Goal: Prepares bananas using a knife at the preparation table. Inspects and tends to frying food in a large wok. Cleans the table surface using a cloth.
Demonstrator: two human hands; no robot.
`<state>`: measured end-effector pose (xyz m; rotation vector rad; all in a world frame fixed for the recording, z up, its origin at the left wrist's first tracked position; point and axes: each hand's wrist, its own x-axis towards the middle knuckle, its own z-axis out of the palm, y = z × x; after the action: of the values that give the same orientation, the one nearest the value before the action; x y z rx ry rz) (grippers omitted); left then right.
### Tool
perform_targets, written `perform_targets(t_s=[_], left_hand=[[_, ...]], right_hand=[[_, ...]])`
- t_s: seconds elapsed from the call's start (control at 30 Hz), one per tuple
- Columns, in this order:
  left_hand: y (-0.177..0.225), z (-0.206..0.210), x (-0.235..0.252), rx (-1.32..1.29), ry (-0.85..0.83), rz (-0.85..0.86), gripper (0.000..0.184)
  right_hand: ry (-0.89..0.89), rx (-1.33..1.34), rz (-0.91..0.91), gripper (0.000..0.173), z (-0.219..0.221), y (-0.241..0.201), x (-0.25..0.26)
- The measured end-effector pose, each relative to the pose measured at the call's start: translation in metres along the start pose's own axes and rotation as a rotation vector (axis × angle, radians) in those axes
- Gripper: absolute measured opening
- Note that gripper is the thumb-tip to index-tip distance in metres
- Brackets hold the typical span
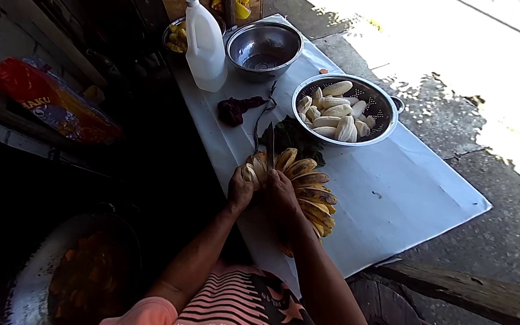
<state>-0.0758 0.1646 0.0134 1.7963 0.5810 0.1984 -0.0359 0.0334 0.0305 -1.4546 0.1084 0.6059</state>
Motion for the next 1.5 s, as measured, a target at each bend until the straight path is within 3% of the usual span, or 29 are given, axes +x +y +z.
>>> perform_targets(t_s=[0.1,0.23,0.3,0.4,0.5,0.6,0.7,0.77,0.9,1.0,1.07,1.17,1.23,1.3,1.33,1.4,1.5], left_hand=[[-0.005,-0.003,-0.001,0.013,0.079,0.045,0.031],[0.002,0.001,0.001,-0.165,0.128,-0.057,0.021],[0.010,0.001,0.003,-0.184,0.102,-0.120,0.020],[0.022,0.007,0.001,-0.227,0.149,-0.123,0.015],[0.032,0.013,-0.001,-0.323,0.192,-0.131,0.016],[0.038,0.018,0.002,-0.442,0.171,-0.145,0.015],[0.036,0.018,0.002,-0.527,0.078,-0.163,0.015],[0.030,0.014,0.001,-0.582,-0.002,-0.150,0.023],[0.011,0.002,-0.006,-0.605,-0.119,-0.106,0.039],[-0.001,-0.004,-0.010,-0.631,-0.164,-0.093,0.035],[0.000,-0.011,-0.010,-0.533,-0.181,-0.062,0.033],[0.022,-0.017,-0.005,-0.097,-0.064,0.124,0.035],[0.043,-0.008,0.001,0.103,0.079,0.304,0.041],[0.068,0.011,0.009,0.149,0.091,0.452,0.040],[0.081,0.023,0.014,0.144,0.024,0.456,0.039],[0.096,0.045,0.029,0.183,-0.239,0.279,0.045],[0.093,0.069,0.058,0.452,-0.547,0.044,0.068]], right_hand=[[0.033,-0.033,-0.011,0.040,0.001,-0.004,0.002],[0.074,-0.165,-0.197,0.029,0.005,0.002,-0.009],[0.065,-0.316,-0.311,0.051,0.006,0.009,-0.020],[0.074,-0.530,-0.342,0.083,0.010,0.010,-0.031],[0.129,-0.584,-0.318,0.099,0.009,0.001,-0.029],[0.190,-0.576,-0.302,0.103,0.004,-0.007,-0.027],[0.200,-0.510,-0.293,0.098,-0.006,-0.006,-0.025],[0.178,-0.413,-0.270,0.087,-0.013,-0.004,-0.022],[0.080,-0.122,-0.173,0.061,-0.023,-0.004,-0.021],[-0.006,0.147,-0.100,0.049,-0.028,-0.001,-0.021],[-0.081,0.300,-0.049,0.049,-0.033,-0.003,-0.023],[-0.146,0.434,-0.036,0.037,-0.051,-0.025,-0.017],[-0.075,0.424,-0.122,0.030,-0.064,-0.060,-0.007],[0.079,0.388,-0.202,0.038,-0.077,-0.099,0.004],[0.172,0.365,-0.218,0.043,-0.081,-0.116,0.004],[0.260,0.302,-0.247,0.050,-0.084,-0.126,-0.012],[0.243,0.285,-0.290,0.049,-0.069,-0.071,-0.065]])
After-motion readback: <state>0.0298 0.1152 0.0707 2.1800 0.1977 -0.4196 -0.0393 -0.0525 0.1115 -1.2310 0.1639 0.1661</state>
